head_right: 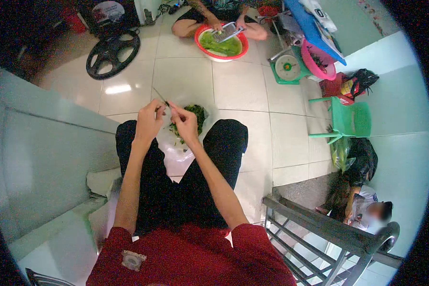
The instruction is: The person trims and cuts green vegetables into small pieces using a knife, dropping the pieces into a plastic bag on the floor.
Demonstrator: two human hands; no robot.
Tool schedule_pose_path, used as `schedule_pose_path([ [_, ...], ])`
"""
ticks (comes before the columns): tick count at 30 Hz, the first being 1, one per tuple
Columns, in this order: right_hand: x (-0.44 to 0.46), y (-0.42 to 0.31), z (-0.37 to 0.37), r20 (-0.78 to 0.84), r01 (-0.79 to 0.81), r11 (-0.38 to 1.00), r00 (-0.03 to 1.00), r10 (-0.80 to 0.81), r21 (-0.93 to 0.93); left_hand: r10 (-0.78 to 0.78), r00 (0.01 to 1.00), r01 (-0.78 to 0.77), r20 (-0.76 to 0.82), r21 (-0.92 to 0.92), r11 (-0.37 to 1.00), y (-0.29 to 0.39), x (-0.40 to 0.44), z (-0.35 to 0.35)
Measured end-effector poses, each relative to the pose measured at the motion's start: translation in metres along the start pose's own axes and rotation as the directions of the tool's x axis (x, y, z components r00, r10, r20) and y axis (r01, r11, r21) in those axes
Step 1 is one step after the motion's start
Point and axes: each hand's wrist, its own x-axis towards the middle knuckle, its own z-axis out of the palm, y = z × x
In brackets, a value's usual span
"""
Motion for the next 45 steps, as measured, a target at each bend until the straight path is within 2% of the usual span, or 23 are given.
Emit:
schedule_pose_path([
  [2, 0.0, -0.001, 0.001, -0.004, -0.028, 1.0, 1.0, 0.028, -0.002, 0.006, 1.0, -0.006, 0.006, 0.002, 1.0, -0.006, -0.001, 0.004],
  [4, 0.005, 0.011, -0.002, -0.116, -0.069, 0.992, 0.992, 0.057, -0.102, 0.037, 0.999, -0.037, 0.037, 0.013, 0.999, -0.005, -0.005, 0.004],
  [6, 0.015, 0.021, -0.01, -0.172, -0.018, 0.996, 0.985, 0.004, -0.082, 0.033, 0.999, -0.035, 0.037, 0.043, 0.998, 0.0, -0.014, 0.001],
  [8, 0.015, -0.002, -0.02, -0.252, -0.274, 0.942, 0.914, 0.318, 0.195, 0.033, 0.999, -0.035, 0.039, 0.071, 0.997, 0.002, -0.016, 0.001],
  [9, 0.015, -0.006, -0.021, -0.245, -0.323, 0.913, 0.891, 0.382, 0.247, 0.01, 0.999, -0.011, -0.031, -0.015, 1.0, 0.002, -0.015, 0.001],
  [10, 0.015, -0.002, -0.022, -0.245, -0.322, 0.914, 0.892, 0.38, 0.245, -0.02, 0.995, 0.009, -0.1, -0.103, 0.995, 0.002, -0.014, 0.001],
  [12, 0.017, 0.003, -0.022, -0.233, -0.443, 0.895, 0.866, 0.443, 0.055, -0.001, 0.994, -0.006, -0.109, -0.064, 0.998, 0.003, -0.012, -0.002],
  [13, 0.016, 0.003, -0.021, -0.232, -0.44, 0.897, 0.868, 0.439, 0.053, 0.017, 0.994, -0.02, -0.112, -0.022, 1.0, 0.005, -0.011, -0.004],
  [15, 0.014, 0.005, -0.019, -0.218, -0.296, 0.955, 0.931, 0.294, 0.025, 0.056, 0.994, -0.054, -0.096, 0.022, 0.998, 0.009, -0.013, -0.004],
  [16, 0.013, 0.005, -0.017, -0.219, -0.296, 0.955, 0.931, 0.294, 0.025, 0.089, 0.993, -0.085, -0.074, 0.063, 0.994, 0.011, -0.015, -0.004],
  [18, 0.013, 0.005, -0.015, -0.309, -0.139, 0.988, 0.945, 0.111, -0.071, 0.098, 0.994, -0.094, -0.039, 0.084, 0.992, 0.015, -0.015, -0.005],
  [25, 0.015, 0.006, -0.019, -0.357, -0.168, 0.981, 0.926, 0.122, -0.101, 0.132, 0.991, -0.134, 0.025, 0.121, 0.984, 0.014, -0.015, -0.001],
  [28, 0.016, 0.009, -0.023, -0.388, -0.161, 0.985, 0.913, 0.128, -0.054, 0.112, 0.992, -0.119, 0.065, 0.131, 0.984, 0.013, -0.017, -0.001],
  [31, 0.014, 0.012, -0.021, -0.355, -0.098, 0.994, 0.932, 0.074, -0.05, 0.121, 0.991, -0.127, 0.053, 0.122, 0.984, 0.011, -0.018, 0.0],
  [34, 0.013, 0.013, -0.017, -0.296, -0.101, 0.982, 0.954, 0.051, -0.157, 0.14, 0.99, -0.138, -0.008, 0.122, 0.983, 0.008, -0.016, 0.001],
  [35, 0.013, 0.015, -0.016, -0.244, -0.119, 0.985, 0.966, 0.086, -0.125, 0.141, 0.99, -0.139, -0.01, 0.123, 0.983, 0.007, -0.017, 0.003],
  [37, 0.011, 0.002, -0.012, -0.19, -0.139, 0.986, 0.974, 0.119, -0.094, 0.087, 0.984, -0.089, -0.158, -0.007, 0.996, 0.007, -0.016, 0.004],
  [38, 0.007, -0.01, -0.01, -0.111, -0.19, 0.981, 0.977, 0.185, -0.041, 0.089, 0.983, -0.091, -0.161, -0.005, 0.996, 0.007, -0.016, 0.004],
  [39, 0.005, -0.019, -0.009, -0.028, -0.244, 0.97, 0.969, 0.244, 0.007, 0.006, 0.987, -0.02, -0.158, -0.088, 0.996, 0.01, -0.015, 0.001],
  [40, 0.004, -0.019, -0.008, -0.029, -0.239, 0.971, 0.971, 0.239, 0.008, -0.075, 0.986, 0.05, -0.148, -0.17, 0.984, 0.012, -0.014, 0.0],
  [42, 0.002, -0.021, -0.007, 0.104, -0.169, 0.977, 0.982, 0.156, 0.129, -0.061, 0.988, 0.035, -0.145, -0.176, 0.984, 0.014, -0.012, -0.003],
  [43, 0.001, -0.023, -0.009, 0.134, -0.226, 0.967, 0.968, 0.21, 0.117, -0.05, 0.989, 0.024, -0.141, -0.184, 0.983, 0.015, -0.012, -0.003],
  [45, 0.002, -0.02, -0.011, 0.172, -0.235, 0.965, 0.962, 0.214, 0.113, -0.064, 0.987, 0.03, -0.146, -0.227, 0.973, 0.016, -0.011, -0.002],
])
